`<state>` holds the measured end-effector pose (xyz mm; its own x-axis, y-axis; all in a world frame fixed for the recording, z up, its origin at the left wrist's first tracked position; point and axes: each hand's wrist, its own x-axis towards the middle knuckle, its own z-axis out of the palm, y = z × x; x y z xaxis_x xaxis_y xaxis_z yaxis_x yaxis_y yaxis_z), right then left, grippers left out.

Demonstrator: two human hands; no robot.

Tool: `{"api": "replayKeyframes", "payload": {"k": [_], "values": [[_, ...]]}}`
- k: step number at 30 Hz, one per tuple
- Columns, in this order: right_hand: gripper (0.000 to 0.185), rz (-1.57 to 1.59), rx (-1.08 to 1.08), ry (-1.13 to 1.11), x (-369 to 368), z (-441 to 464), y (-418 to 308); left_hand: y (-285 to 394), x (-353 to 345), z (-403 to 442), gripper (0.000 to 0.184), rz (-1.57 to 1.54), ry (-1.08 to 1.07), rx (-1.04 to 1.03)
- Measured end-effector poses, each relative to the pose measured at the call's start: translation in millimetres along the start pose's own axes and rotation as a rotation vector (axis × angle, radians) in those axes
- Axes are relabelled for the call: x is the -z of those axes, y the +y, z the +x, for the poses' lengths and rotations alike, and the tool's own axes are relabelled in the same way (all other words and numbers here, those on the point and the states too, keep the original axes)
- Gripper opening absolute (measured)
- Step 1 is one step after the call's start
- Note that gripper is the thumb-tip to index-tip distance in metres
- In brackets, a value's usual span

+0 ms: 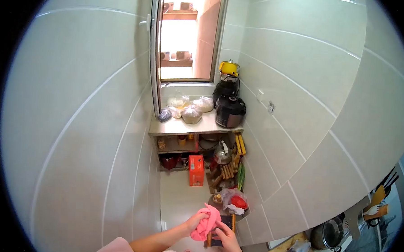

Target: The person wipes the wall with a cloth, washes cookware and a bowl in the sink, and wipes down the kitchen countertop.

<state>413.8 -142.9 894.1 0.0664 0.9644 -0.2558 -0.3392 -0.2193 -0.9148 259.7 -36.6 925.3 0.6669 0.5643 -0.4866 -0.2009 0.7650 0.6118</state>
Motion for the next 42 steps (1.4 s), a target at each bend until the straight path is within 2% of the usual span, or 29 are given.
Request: {"api": "replayKeyframes", "payload": {"k": [3,6,13,21,27,32,34,39,42], "values": [[0.044,-0.005,0.023,0.022,-0.7,7.9,-0.9,-0.3,7.7,13.3,0.028,-0.01,0.0,-0.04],[0.045,-0.057,0.02,0.08,-1.8,5.1,6.9,-4.5,20.1,28.9,0.028,0.017,-0.085,0.011],[0.042,-0.064,0.025,0.115,0.5,-16.9,1.7,-17.6,9.0,27.4,0.029,0.011,-0.098,0.047],[0.043,-0.093,-0.038,0.073,18.6,-15.4,8.4,-26.0,2.5,31.3,0.028,-0.006,-0.052,0.055],[0.044,0.057,-0.052,0.067,19.3,-18.0,-5.2,-37.5,3.3,36.0,0.027,0.007,0.058,0.1],[0.047,-0.096,-0.121,-0.054,53.2,-12.0,-3.9,-37.7,-9.5,41.7,0.027,0.06,0.036,0.085],[0.046,-0.12,-0.138,-0.119,65.5,5.6,3.0,-45.3,-8.2,51.5,0.027,0.09,0.126,0.023],[0.043,-0.031,-0.195,-0.18,81.3,7.5,16.4,-46.7,-34.2,39.1,0.027,0.042,0.233,0.13],[0.04,0.01,-0.199,-0.213,84.8,17.3,14.9,-50.9,-26.5,49.2,0.027,0.037,0.264,0.068]]}}
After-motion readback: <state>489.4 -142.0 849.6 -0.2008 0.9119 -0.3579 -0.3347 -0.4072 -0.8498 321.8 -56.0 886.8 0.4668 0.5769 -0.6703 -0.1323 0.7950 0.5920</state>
